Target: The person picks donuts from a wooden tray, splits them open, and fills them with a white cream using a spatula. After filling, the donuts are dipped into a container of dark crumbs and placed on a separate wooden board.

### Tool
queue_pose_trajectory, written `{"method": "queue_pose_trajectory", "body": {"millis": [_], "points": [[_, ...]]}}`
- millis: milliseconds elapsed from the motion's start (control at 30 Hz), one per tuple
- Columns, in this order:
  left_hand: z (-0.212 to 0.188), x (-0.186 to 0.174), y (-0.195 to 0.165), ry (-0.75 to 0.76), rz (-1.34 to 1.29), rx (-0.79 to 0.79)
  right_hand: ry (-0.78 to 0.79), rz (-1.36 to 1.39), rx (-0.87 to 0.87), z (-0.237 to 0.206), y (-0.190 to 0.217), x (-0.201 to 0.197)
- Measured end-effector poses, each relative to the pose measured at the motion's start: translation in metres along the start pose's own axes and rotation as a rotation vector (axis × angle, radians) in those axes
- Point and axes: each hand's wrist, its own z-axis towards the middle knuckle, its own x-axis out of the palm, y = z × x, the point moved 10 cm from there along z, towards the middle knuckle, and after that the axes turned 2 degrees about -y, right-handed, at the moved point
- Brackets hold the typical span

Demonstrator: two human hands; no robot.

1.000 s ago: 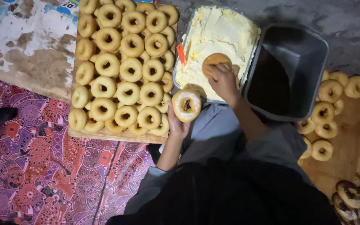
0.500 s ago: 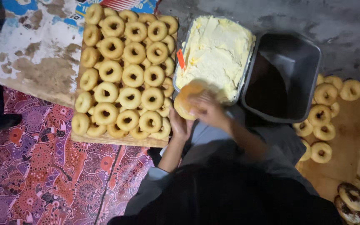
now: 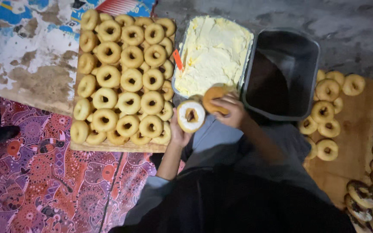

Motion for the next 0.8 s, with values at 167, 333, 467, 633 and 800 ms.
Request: {"method": "queue_pose_trajectory", "body": {"millis": [167, 333, 467, 633, 800], "points": [[-0.008, 0.025, -0.001, -0.024, 0.403, 0.1, 0.003, 0.303, 0.322, -0.033, -0.009, 0.006], [-0.051, 0.108, -0.003, 0.212, 1.525, 0.786, -0.332, 0.999, 0.817, -0.071, -0.043, 0.027], [-0.03, 0.07, 0.02, 0.069, 0.63, 0.213, -0.299, 0.352, 0.384, -0.043, -0.016, -0.03], [-0.024, 0.044, 0.035, -0.021, 0.226, 0.045, -0.149, 0.047, 0.486, -0.037, -0.01, -0.057], [-0.004, 0.042, 0.046, 0.002, 0.173, 0.031, 0.16, -0.158, 0.047, -0.034, 0.031, -0.028]]}}
